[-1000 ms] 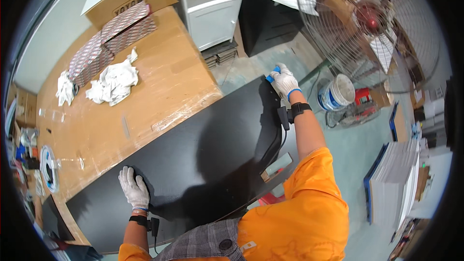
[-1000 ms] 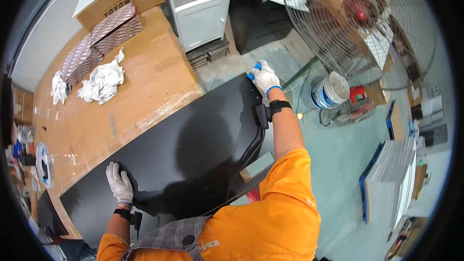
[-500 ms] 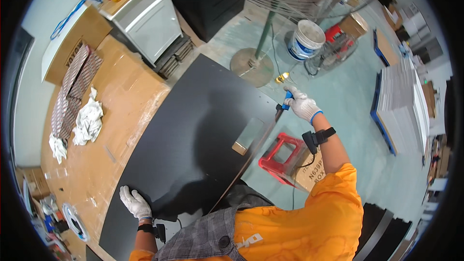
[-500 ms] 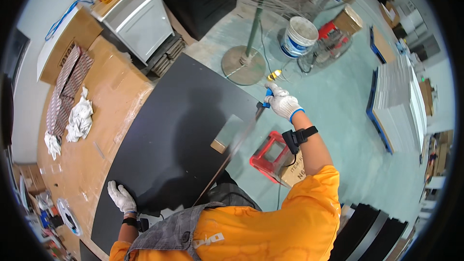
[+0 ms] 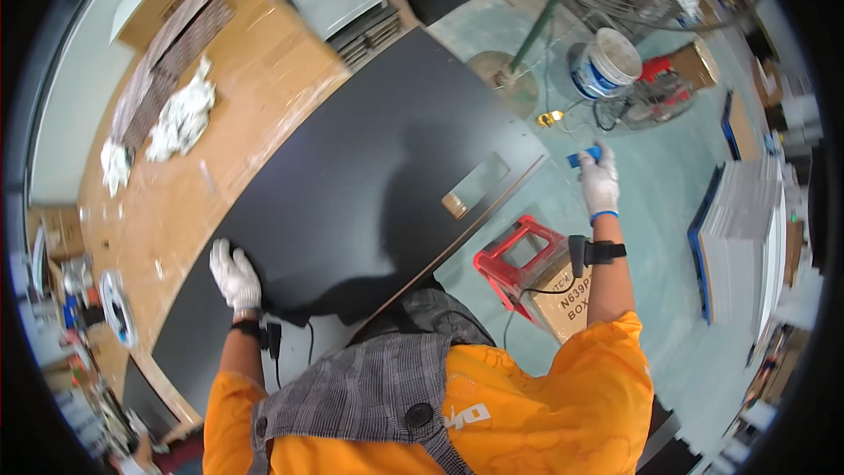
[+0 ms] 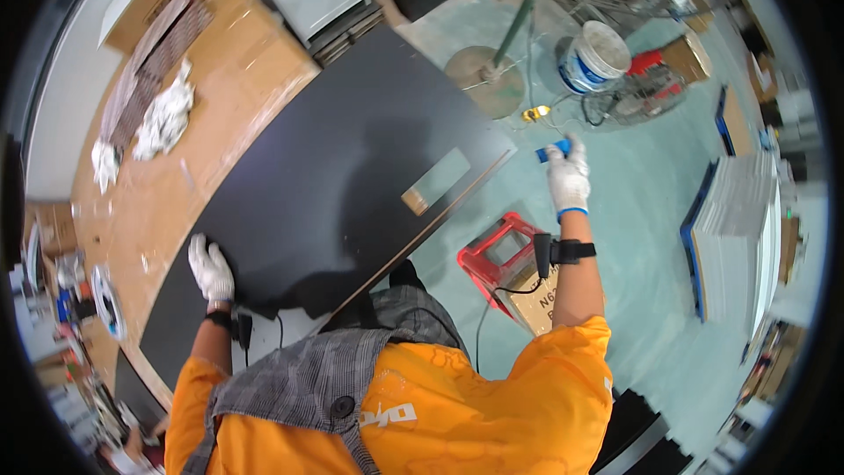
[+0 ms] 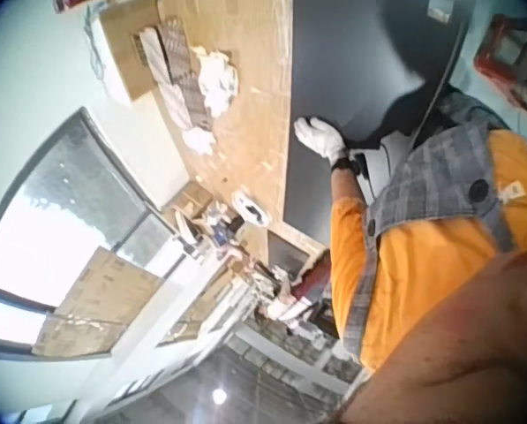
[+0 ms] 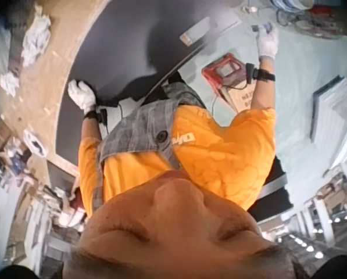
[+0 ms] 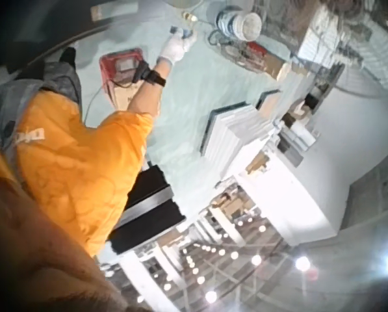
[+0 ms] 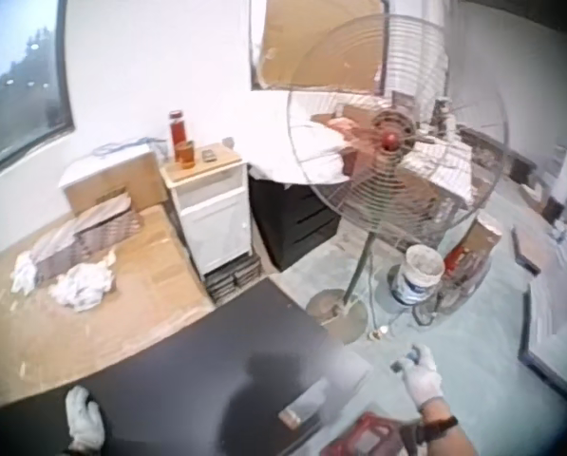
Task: Picking up, moving, and wiping down black furniture panels using a cloth and a sanding block in an industrial workshop.
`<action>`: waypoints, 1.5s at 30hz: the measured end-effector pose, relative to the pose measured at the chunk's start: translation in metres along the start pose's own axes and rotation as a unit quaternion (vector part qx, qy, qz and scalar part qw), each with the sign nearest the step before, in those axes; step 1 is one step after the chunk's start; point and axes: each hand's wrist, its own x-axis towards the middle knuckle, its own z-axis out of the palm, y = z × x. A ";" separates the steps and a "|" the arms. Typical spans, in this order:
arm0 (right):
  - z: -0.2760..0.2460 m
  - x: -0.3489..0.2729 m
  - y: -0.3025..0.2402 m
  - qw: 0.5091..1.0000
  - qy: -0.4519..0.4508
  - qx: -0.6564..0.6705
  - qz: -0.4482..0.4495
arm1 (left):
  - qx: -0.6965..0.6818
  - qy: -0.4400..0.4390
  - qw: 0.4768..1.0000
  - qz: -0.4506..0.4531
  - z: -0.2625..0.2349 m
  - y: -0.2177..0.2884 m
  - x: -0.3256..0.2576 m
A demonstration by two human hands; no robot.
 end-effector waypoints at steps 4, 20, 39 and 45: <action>0.006 -0.029 -0.027 0.964 -0.031 0.254 -0.069 | -0.009 0.043 0.999 -0.005 -0.021 0.000 0.003; 0.104 -0.254 -0.126 0.865 -0.305 0.354 -0.180 | 0.004 -0.032 0.988 -0.154 -0.164 -0.207 -0.293; 0.366 -0.815 -0.399 0.615 -0.407 0.032 -0.675 | -0.212 -0.231 0.765 -0.562 -0.167 -0.344 -0.611; 0.500 -0.913 -0.446 0.640 -0.392 -0.005 -0.661 | -0.218 -0.323 0.645 -0.657 -0.180 -0.369 -0.683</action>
